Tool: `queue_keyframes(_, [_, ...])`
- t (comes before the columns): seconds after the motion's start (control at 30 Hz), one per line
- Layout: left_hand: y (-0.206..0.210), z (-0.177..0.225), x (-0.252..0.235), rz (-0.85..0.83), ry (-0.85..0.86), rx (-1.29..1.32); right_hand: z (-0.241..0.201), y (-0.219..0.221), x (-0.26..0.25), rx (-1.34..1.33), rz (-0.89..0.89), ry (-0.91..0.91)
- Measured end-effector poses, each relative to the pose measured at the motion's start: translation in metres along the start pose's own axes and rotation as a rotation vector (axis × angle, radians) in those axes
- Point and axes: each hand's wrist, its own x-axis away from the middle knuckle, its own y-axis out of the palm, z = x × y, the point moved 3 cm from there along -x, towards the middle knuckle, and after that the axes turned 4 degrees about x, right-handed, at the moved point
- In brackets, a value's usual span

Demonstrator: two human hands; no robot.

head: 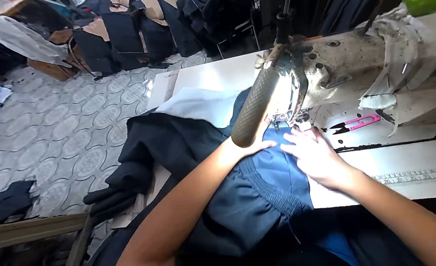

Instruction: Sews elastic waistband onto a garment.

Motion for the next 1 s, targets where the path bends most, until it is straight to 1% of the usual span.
queue_keyframes(0.03, [-0.008,0.006,0.022,-0.067,-0.017,0.034,-0.006,-0.001,0.012,-0.068,-0.044,-0.086])
queue_keyframes(0.07, [-0.013,0.01,0.053,-0.045,0.015,0.122,-0.014,-0.001,0.025,-0.103,-0.075,-0.177])
queue_keyframes(0.13, [-0.012,0.016,0.129,0.174,0.109,0.267,-0.031,0.005,0.05,-0.12,-0.056,-0.299])
queue_keyframes(0.17, [-0.006,0.017,0.168,0.244,0.07,0.269,-0.037,0.01,0.059,-0.101,0.0,-0.341])
queue_keyframes(0.2, [0.002,0.019,0.204,0.274,-0.054,0.227,-0.043,0.016,0.063,-0.098,0.063,-0.379])
queue_keyframes(0.23, [0.01,0.024,0.228,0.253,-0.25,0.197,-0.048,0.022,0.065,-0.12,0.139,-0.412])
queue_keyframes(0.27, [0.012,0.03,0.238,0.168,-0.496,0.202,-0.053,0.026,0.064,-0.15,0.231,-0.434])
queue_keyframes(0.3, [0.008,0.037,0.234,0.048,-0.731,0.216,-0.057,0.025,0.06,-0.171,0.328,-0.44])
queue_keyframes(0.33, [-0.001,0.036,0.226,-0.073,-0.852,0.215,-0.062,0.021,0.055,-0.212,0.42,-0.436])
queue_keyframes(0.37, [-0.008,0.023,0.225,-0.151,-0.821,0.187,-0.068,0.014,0.05,-0.263,0.487,-0.427])
queue_keyframes(0.4, [-0.016,0.002,0.23,-0.099,-0.686,0.106,-0.074,0.009,0.046,-0.294,0.533,-0.412])
queue_keyframes(0.43, [-0.033,-0.013,0.232,0.061,-0.57,0.006,-0.079,0.007,0.042,-0.309,0.563,-0.393])
queue_keyframes(0.47, [-0.057,-0.022,0.231,0.248,-0.49,-0.124,-0.085,0.009,0.038,-0.322,0.587,-0.375])
queue_keyframes(0.53, [-0.107,-0.012,0.218,0.625,-0.348,-0.405,-0.095,0.024,0.037,-0.326,0.564,-0.328])
queue_keyframes(0.57, [-0.118,-0.009,0.207,0.736,-0.306,-0.48,-0.099,0.034,0.038,-0.309,0.548,-0.302])
queue_keyframes(0.6, [-0.116,-0.013,0.193,0.731,-0.294,-0.499,-0.101,0.046,0.041,-0.272,0.526,-0.279])
queue_keyframes(0.63, [-0.103,-0.019,0.179,0.588,-0.346,-0.468,-0.102,0.056,0.044,-0.216,0.497,-0.264])
queue_keyframes(0.7, [-0.072,-0.022,0.152,0.09,-0.633,-0.408,-0.097,0.068,0.054,-0.104,0.428,-0.254])
queue_keyframes(0.73, [-0.065,-0.013,0.139,-0.058,-0.731,-0.391,-0.092,0.067,0.059,-0.074,0.401,-0.263])
queue_keyframes(0.77, [-0.066,0.0,0.127,-0.027,-0.733,-0.332,-0.085,0.062,0.063,-0.065,0.374,-0.288])
queue_keyframes(0.8, [-0.067,0.017,0.117,0.143,-0.644,-0.262,-0.08,0.056,0.067,-0.082,0.324,-0.321])
queue_keyframes(0.83, [-0.065,0.035,0.106,0.341,-0.518,-0.203,-0.075,0.048,0.069,-0.13,0.24,-0.362])
queue_keyframes(0.87, [-0.058,0.05,0.094,0.497,-0.364,-0.176,-0.069,0.035,0.066,-0.19,0.099,-0.402])
queue_keyframes(0.9, [-0.047,0.062,0.078,0.607,-0.173,-0.177,-0.06,0.018,0.058,-0.277,-0.111,-0.415])
queue_keyframes(0.93, [-0.033,0.071,0.062,0.662,0.008,-0.174,-0.051,-0.001,0.045,-0.366,-0.324,-0.381])
queue_keyframes(0.97, [-0.018,0.073,0.047,0.639,0.129,-0.153,-0.04,-0.017,0.029,-0.43,-0.451,-0.307])
queue_keyframes(1.0, [-0.002,0.07,0.035,0.546,0.17,-0.108,-0.026,-0.029,0.011,-0.448,-0.457,-0.2])
